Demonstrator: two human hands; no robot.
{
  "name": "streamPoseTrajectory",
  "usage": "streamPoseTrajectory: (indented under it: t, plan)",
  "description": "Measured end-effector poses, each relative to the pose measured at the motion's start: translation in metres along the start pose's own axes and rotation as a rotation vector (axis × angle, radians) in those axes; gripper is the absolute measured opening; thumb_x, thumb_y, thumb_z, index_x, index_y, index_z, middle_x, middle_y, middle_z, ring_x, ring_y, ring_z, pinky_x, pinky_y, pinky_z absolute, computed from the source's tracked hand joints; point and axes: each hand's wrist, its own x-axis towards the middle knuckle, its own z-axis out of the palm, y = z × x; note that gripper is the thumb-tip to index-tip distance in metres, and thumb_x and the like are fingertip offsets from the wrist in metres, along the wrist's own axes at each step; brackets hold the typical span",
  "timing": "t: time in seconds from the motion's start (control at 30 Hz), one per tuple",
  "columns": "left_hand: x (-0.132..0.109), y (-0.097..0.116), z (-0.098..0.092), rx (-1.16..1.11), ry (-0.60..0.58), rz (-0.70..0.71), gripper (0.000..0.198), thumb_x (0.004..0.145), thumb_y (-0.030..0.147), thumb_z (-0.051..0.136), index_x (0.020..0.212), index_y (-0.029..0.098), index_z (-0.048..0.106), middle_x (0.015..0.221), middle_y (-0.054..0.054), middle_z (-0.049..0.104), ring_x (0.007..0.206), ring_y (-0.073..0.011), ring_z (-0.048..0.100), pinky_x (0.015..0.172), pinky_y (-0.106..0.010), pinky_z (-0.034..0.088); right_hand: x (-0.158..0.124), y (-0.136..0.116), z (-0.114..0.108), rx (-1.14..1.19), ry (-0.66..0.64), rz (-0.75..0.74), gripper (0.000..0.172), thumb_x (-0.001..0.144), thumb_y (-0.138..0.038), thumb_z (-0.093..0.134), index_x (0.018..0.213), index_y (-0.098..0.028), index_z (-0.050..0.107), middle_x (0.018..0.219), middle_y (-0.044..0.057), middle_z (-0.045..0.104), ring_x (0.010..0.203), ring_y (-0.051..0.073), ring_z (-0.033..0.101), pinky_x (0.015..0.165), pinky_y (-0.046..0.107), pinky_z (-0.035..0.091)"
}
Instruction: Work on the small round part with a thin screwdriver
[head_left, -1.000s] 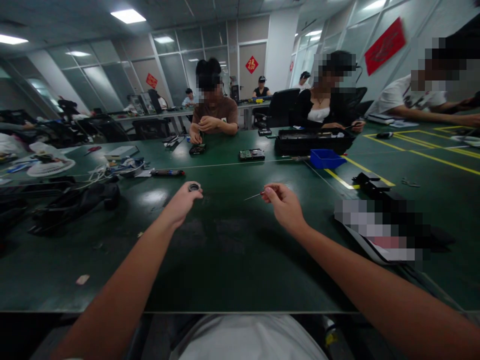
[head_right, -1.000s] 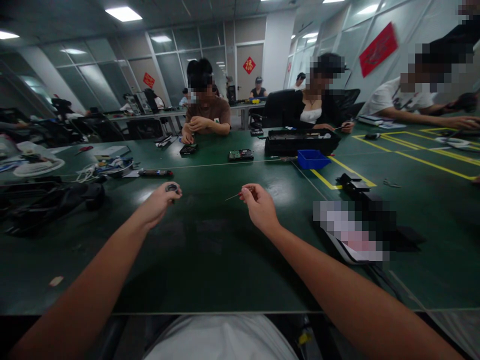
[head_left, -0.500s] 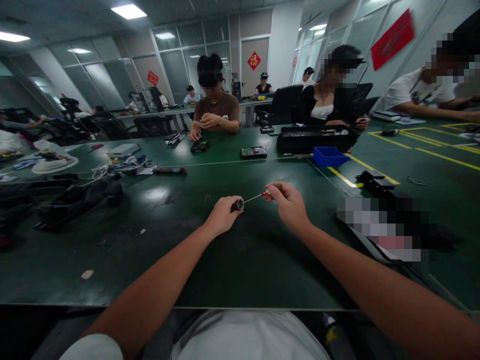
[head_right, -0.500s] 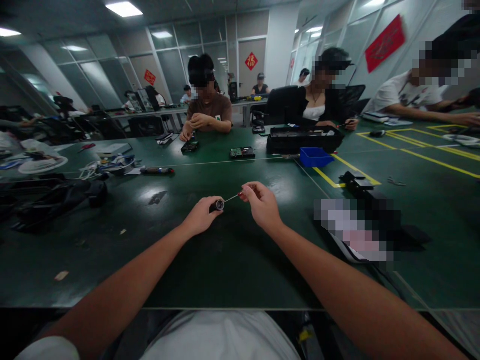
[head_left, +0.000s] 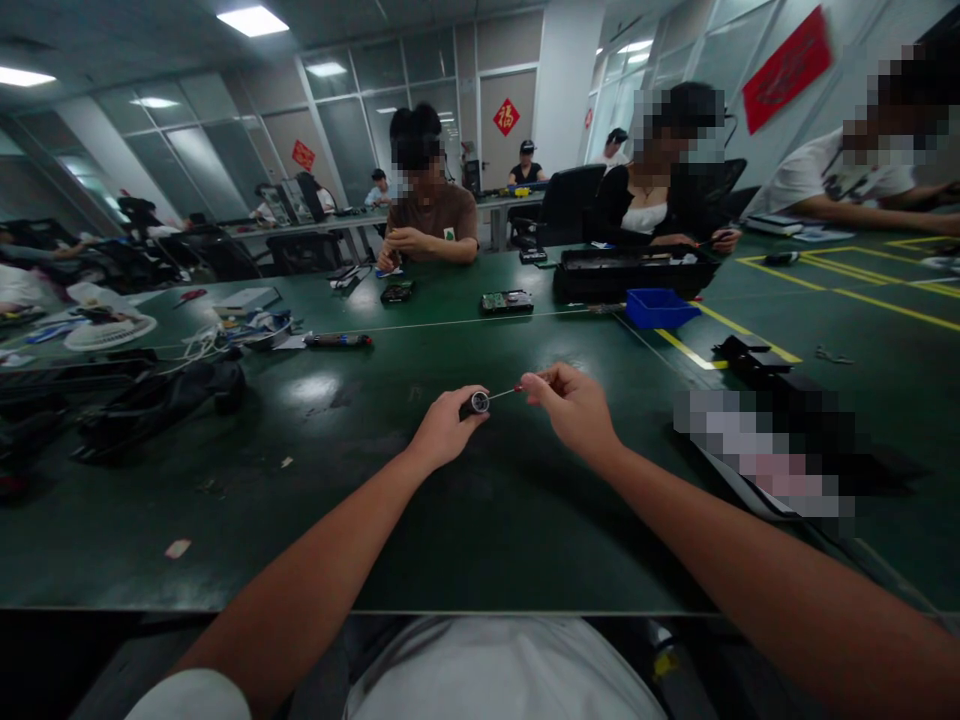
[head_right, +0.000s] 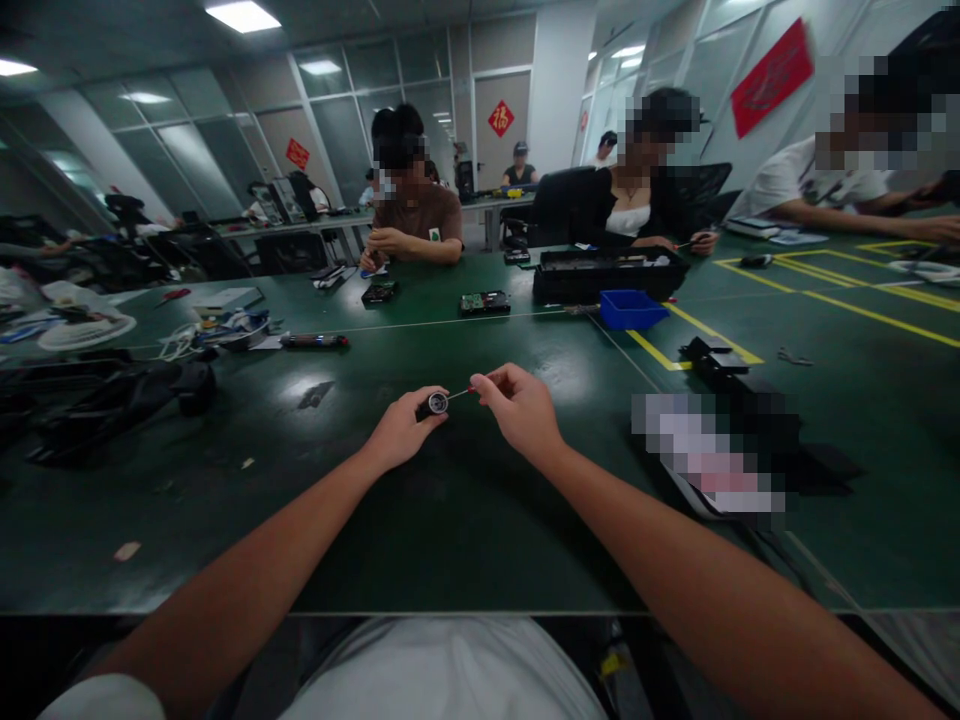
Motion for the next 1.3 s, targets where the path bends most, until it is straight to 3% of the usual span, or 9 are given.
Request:
streamPoseTrajectory:
  t: [0.07,0.2,0.4,0.47,0.6,0.73,0.9,1.07,1.3]
  plan:
    - [0.000,0.000,-0.001,0.012,0.006,-0.001,0.036,0.089,0.022,0.067,0.124,0.025,0.065,0.121,-0.004,0.068,0.112,-0.0247,0.059,0.102,-0.040,0.045,-0.001,0.000,-0.001,-0.085,-0.002,-0.024,0.033,0.087,-0.052,0.064,0.072,-0.023,0.063,0.062,0.001,0.065,0.057,0.017,0.059,0.057,0.032,0.043]
    - [0.000,0.000,0.000,0.023,0.007,0.026,0.034,0.088,0.020,0.068,0.122,0.024,0.065,0.120,-0.004,0.068,0.111,-0.0241,0.059,0.101,-0.039,0.045,-0.003,-0.001,0.000,-0.084,-0.077,-0.103,0.017,0.091,-0.038,0.058,0.093,-0.023,0.065,0.074,0.001,0.069,0.067,0.019,0.063,0.060,0.031,0.044]
    - [-0.001,-0.002,0.001,0.039,0.014,0.063,0.033,0.088,0.017,0.068,0.120,0.025,0.065,0.118,-0.003,0.069,0.109,-0.0229,0.059,0.100,-0.039,0.046,-0.005,-0.003,0.001,-0.155,-0.049,-0.099,0.034,0.099,-0.044,0.045,0.085,-0.022,0.067,0.070,0.002,0.066,0.064,0.018,0.061,0.060,0.032,0.040]
    - [-0.001,-0.001,0.001,0.050,0.003,0.071,0.033,0.088,0.018,0.068,0.120,0.025,0.065,0.115,-0.002,0.069,0.107,-0.0227,0.059,0.098,-0.039,0.046,-0.006,-0.003,0.003,-0.142,-0.021,-0.107,0.028,0.098,-0.040,0.046,0.092,-0.022,0.067,0.078,0.003,0.069,0.067,0.018,0.061,0.062,0.032,0.041]
    - [-0.001,0.000,0.000,0.067,0.002,0.058,0.033,0.089,0.019,0.067,0.121,0.024,0.064,0.116,-0.003,0.069,0.107,-0.0230,0.059,0.098,-0.039,0.046,-0.005,0.001,0.008,0.064,0.008,-0.040,0.020,0.092,-0.035,0.055,0.105,-0.022,0.062,0.084,0.003,0.069,0.072,0.019,0.062,0.066,0.033,0.046]
    - [-0.001,0.002,-0.002,0.073,0.017,0.098,0.032,0.089,0.020,0.067,0.120,0.025,0.064,0.117,-0.003,0.069,0.108,-0.0230,0.059,0.099,-0.040,0.045,0.002,0.010,0.012,0.318,0.013,0.073,0.024,0.088,-0.045,0.061,0.092,-0.022,0.064,0.082,0.004,0.068,0.075,0.019,0.064,0.073,0.036,0.051]
    - [-0.001,0.004,-0.002,0.130,0.000,0.124,0.031,0.090,0.024,0.067,0.120,0.026,0.063,0.117,-0.002,0.069,0.111,-0.0247,0.059,0.107,-0.049,0.038,0.015,0.028,0.009,0.537,0.053,0.299,0.031,0.083,-0.053,0.065,0.080,-0.023,0.060,0.072,0.001,0.062,0.064,0.016,0.059,0.067,0.034,0.053]
    - [-0.002,0.003,-0.002,0.143,-0.040,0.053,0.033,0.090,0.025,0.068,0.122,0.028,0.062,0.117,-0.002,0.069,0.114,-0.0262,0.058,0.113,-0.057,0.028,0.014,0.027,0.009,0.413,0.080,0.180,0.031,0.086,-0.054,0.062,0.084,-0.023,0.060,0.077,0.002,0.065,0.067,0.016,0.060,0.066,0.033,0.051]
    - [-0.002,0.007,-0.002,0.140,-0.040,0.054,0.032,0.090,0.027,0.068,0.122,0.028,0.062,0.121,-0.002,0.069,0.115,-0.0270,0.058,0.112,-0.056,0.030,0.005,0.013,0.011,0.237,0.036,0.027,0.026,0.092,-0.047,0.055,0.090,-0.022,0.061,0.076,0.003,0.067,0.069,0.017,0.063,0.068,0.034,0.051]
